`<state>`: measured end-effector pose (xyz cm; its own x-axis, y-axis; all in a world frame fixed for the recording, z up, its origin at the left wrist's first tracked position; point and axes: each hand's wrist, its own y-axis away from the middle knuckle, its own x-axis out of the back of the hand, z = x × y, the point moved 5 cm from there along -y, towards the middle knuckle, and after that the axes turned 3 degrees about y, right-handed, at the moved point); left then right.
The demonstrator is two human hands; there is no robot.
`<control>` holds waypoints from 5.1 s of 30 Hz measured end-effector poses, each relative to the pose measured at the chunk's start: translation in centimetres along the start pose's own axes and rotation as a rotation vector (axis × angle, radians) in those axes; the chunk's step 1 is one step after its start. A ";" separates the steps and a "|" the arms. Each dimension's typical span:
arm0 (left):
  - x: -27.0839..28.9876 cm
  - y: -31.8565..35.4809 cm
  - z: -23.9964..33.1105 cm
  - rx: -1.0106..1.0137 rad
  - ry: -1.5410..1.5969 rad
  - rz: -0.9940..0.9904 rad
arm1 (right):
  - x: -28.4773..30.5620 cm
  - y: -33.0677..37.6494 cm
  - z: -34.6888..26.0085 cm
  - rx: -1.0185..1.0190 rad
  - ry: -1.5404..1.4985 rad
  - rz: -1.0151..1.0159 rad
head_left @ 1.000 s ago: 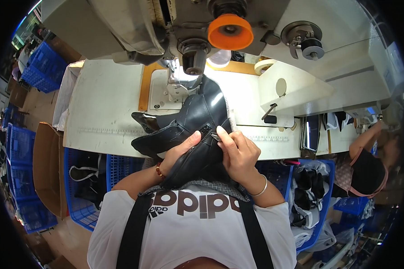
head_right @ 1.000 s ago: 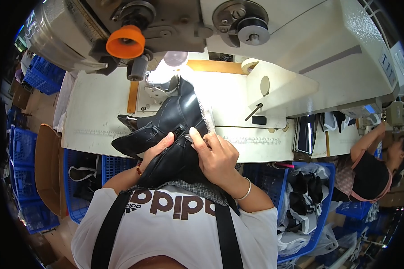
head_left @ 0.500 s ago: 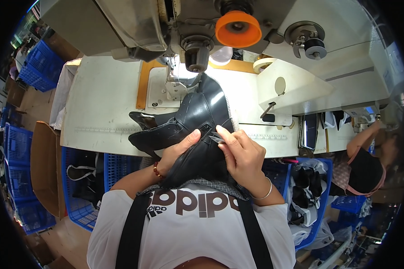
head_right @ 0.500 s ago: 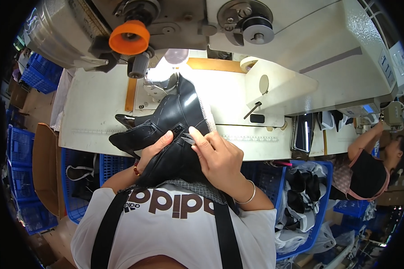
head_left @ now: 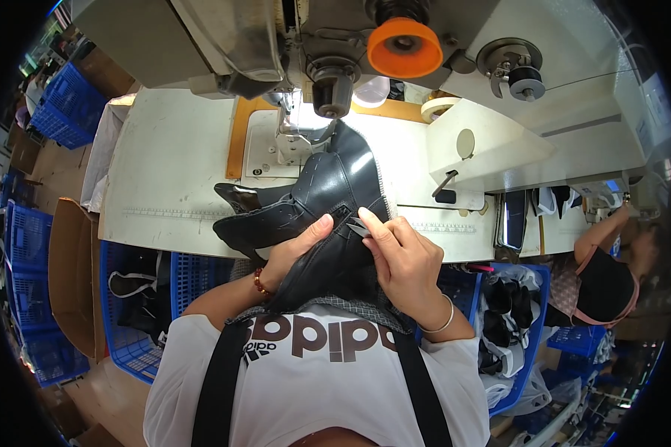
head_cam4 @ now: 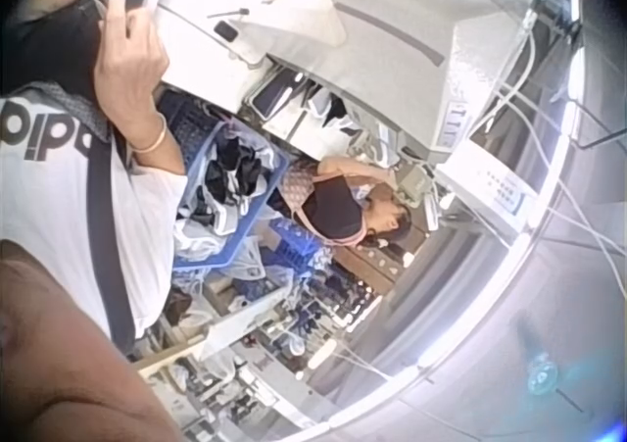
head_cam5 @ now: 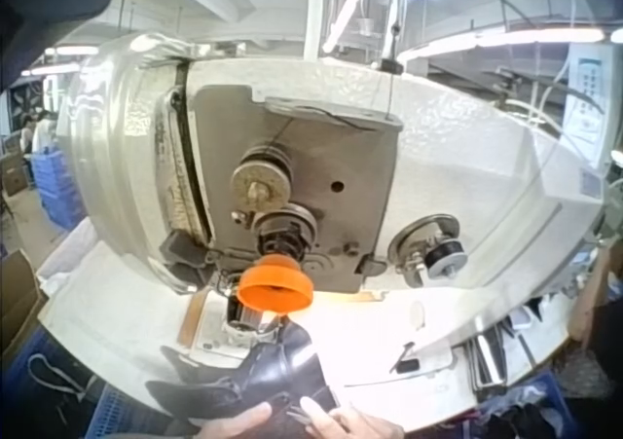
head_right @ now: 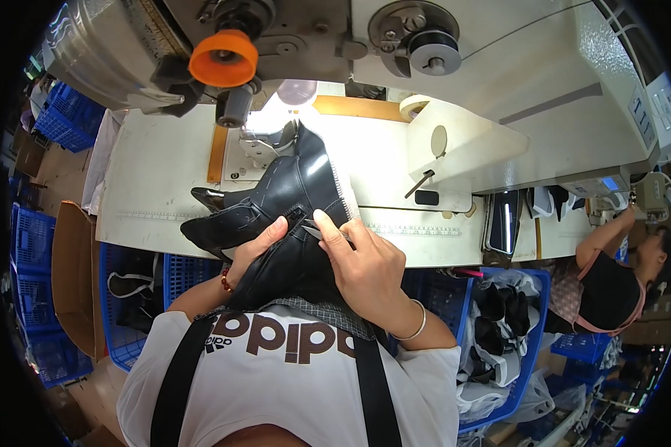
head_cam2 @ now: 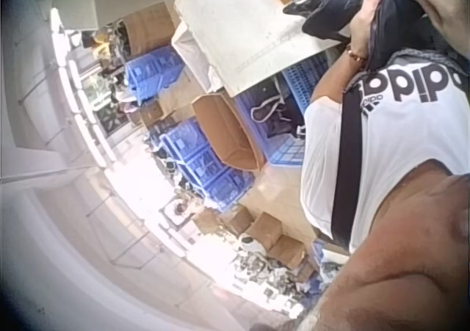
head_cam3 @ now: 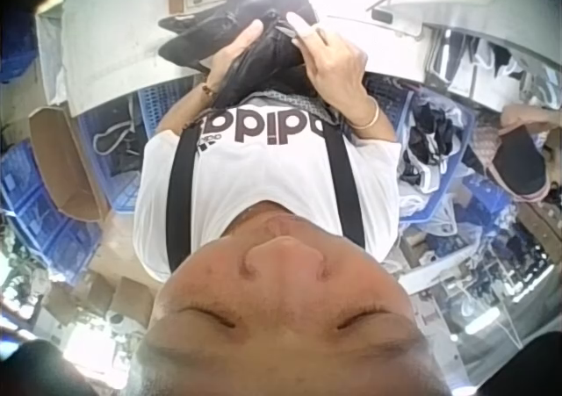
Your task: Using an industrial sewing machine to stitch together components of a black leather boot.
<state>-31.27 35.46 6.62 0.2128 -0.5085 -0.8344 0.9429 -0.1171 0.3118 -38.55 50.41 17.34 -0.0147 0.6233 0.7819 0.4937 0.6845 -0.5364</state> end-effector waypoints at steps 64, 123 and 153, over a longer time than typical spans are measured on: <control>-0.9 0.0 -0.4 0.010 0.070 0.103 | -2.4 1.0 0.9 -0.083 -0.125 0.175; -2.7 0.4 0.3 -0.012 0.077 -0.224 | -0.9 1.1 0.1 0.028 0.166 -0.034; 0.3 -0.2 0.1 0.025 0.183 -0.052 | -0.1 0.4 0.4 -0.042 -0.028 0.042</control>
<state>-31.41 35.19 6.34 0.2092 -0.3374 -0.9178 0.9477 -0.1613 0.2753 -38.68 50.77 16.96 -0.0171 0.6617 0.7496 0.5306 0.6414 -0.5541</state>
